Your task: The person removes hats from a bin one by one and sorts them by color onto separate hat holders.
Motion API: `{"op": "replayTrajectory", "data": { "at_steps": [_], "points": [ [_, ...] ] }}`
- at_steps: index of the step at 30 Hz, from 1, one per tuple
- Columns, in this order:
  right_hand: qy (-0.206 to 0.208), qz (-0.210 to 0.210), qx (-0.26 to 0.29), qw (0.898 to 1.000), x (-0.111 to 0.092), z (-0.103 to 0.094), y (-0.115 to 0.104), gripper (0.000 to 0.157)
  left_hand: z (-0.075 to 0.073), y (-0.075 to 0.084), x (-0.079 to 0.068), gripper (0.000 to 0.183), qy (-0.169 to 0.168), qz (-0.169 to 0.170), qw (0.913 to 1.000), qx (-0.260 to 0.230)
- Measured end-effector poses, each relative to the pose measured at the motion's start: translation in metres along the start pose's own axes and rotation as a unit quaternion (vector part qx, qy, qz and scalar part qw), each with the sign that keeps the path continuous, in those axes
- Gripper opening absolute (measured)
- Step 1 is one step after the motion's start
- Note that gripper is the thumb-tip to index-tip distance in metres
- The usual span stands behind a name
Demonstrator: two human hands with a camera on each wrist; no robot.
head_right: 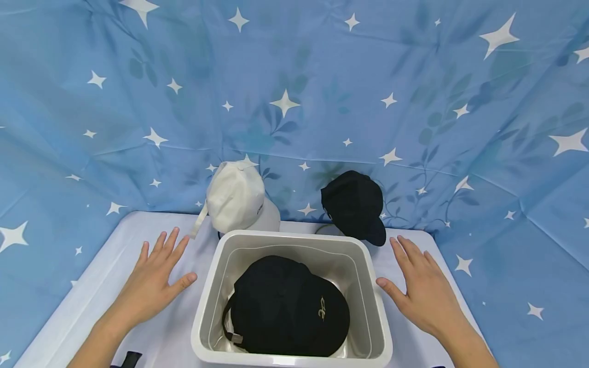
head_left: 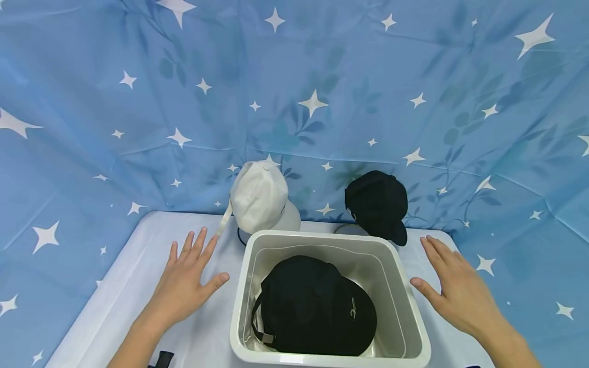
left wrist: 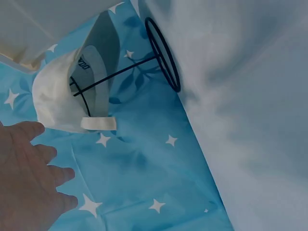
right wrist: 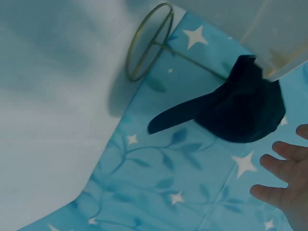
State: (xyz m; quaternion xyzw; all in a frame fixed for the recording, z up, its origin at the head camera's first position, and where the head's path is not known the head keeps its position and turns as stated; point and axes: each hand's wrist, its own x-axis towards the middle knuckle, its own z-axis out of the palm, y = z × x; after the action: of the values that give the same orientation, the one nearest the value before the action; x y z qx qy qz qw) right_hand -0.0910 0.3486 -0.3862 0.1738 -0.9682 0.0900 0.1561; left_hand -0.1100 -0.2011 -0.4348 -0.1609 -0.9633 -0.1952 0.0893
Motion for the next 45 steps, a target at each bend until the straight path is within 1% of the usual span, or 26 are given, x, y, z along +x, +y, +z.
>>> {"op": "replayTrajectory", "data": {
  "at_steps": [6, 14, 18, 23, 29, 37, 42, 45],
  "points": [
    [0.028, -0.028, 0.019, 0.999, 0.005, -0.005, -0.016, 0.081, 0.002, 0.01, -0.001, 0.085, 0.024, 0.037, 0.999, -0.008],
    [0.041, -0.06, 0.043, 0.996, 0.011, -0.007, -0.036, 0.081, 0.003, 0.021, -0.004, 0.085, 0.041, 0.071, 0.9962, -0.031],
    [0.043, -0.079, 0.047, 0.995, 0.014, -0.007, -0.047, 0.084, 0.005, 0.025, -0.006, 0.083, 0.057, 0.102, 0.9922, -0.044],
    [0.048, -0.113, 0.058, 0.991, 0.018, -0.007, -0.058, 0.082, 0.008, 0.03, -0.006, 0.085, 0.07, 0.144, 0.9853, -0.061],
    [0.038, -0.127, 0.064, 0.989, 0.022, -0.006, -0.068, 0.082, 0.013, 0.035, -0.008, 0.087, 0.064, 0.172, 0.9801, -0.077],
    [0.028, -0.152, 0.063, 0.986, 0.026, -0.001, -0.078, 0.08, 0.014, 0.039, -0.008, 0.083, 0.061, 0.191, 0.9746, -0.1],
    [0.01, -0.159, 0.073, 0.985, 0.03, 0.001, -0.086, 0.08, 0.016, 0.041, -0.008, 0.083, 0.076, 0.209, 0.9684, -0.114],
    [0.001, -0.162, 0.081, 0.983, 0.033, 0.003, -0.091, 0.083, 0.019, 0.041, -0.007, 0.08, 0.091, 0.228, 0.9613, -0.126]
  ]
}}
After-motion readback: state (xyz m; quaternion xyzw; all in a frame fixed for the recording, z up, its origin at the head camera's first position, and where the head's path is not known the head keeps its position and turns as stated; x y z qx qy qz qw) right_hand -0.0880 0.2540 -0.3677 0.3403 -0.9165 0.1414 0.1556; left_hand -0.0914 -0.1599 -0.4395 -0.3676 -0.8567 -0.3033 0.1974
